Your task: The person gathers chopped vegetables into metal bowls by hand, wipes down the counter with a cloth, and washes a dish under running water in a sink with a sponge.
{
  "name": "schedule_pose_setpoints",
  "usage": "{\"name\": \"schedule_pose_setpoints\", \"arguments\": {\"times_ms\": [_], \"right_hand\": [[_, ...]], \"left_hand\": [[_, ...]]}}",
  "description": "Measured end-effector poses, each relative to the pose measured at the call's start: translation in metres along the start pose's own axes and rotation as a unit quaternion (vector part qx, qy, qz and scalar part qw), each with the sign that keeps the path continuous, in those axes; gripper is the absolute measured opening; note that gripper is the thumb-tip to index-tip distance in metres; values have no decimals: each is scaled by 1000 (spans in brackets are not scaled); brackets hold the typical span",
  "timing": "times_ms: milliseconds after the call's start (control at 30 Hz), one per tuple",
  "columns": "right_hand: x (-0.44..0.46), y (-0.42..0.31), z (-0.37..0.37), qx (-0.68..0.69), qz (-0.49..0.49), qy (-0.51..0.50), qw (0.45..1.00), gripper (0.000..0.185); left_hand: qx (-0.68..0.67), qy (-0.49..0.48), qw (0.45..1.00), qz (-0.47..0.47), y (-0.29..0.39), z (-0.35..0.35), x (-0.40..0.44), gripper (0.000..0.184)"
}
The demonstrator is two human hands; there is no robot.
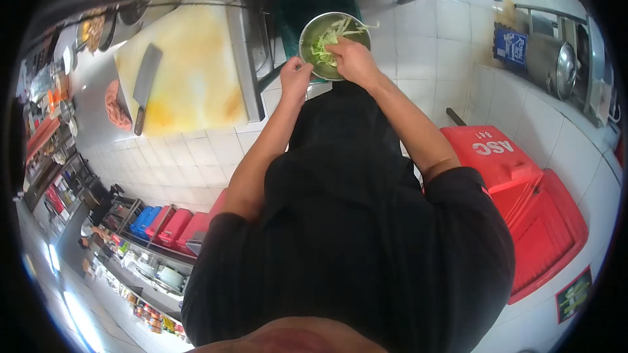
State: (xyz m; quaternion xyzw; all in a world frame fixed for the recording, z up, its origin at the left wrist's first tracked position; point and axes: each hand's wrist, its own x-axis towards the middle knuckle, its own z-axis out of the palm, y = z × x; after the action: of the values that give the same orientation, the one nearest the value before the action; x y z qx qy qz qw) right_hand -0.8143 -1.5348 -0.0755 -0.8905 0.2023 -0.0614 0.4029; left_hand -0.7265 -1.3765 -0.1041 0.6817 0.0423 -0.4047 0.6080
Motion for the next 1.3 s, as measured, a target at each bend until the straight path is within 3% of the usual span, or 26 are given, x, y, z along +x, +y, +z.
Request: {"name": "schedule_pose_setpoints", "arguments": {"times_ms": [167, 267, 400, 567, 667, 767, 833, 900, 1000, 1033, 1200, 1300], "right_hand": [[-1, -54, -40, -69, 9, -39, 997, 32], [2, -67, -47, 34, 0, -4, 999, 36], [4, -68, -38, -62, 4, -14, 998, 34], [12, -84, -50, -24, 35, -4, 999, 30], [19, -81, -61, -101, 13, -29, 994, 32], [29, -82, -85, -93, -79, 137, 983, 38], [29, -74, -92, 98, 52, 92, 990, 39], [21, -71, -102, 306, 176, -3, 936, 40], [12, -52, -102, 347, 161, -27, 924, 38], [10, -53, -105, 354, 120, 6, 928, 30], [-1, -101, -102, 88, -65, 134, 985, 14], [0, -112, -104, 76, -75, 112, 988, 15]], "left_hand": [[8, 16, 999, 28, -5, -19, -4, 19], [-9, 32, 999, 13, 3, -22, -12, 18], [-18, 19, 1000, 7, 5, -24, -19, 17], [-62, 26, 997, 25, 17, -26, -27, 17], [-67, 25, 997, 39, 30, -28, -35, 18], [-57, 28, 996, 65, 37, -36, -46, 17], [-65, 15, 995, 80, 40, -40, -53, 17], [-80, 13, 993, 87, 45, -43, -65, 17], [-113, 21, 989, 97, 59, -47, -83, 17], [-125, 25, 987, 99, 60, -43, -87, 17], [-116, 45, 987, 102, 64, -48, -112, 10], [-149, 56, 979, 129, 55, -40, -116, 11]]}}
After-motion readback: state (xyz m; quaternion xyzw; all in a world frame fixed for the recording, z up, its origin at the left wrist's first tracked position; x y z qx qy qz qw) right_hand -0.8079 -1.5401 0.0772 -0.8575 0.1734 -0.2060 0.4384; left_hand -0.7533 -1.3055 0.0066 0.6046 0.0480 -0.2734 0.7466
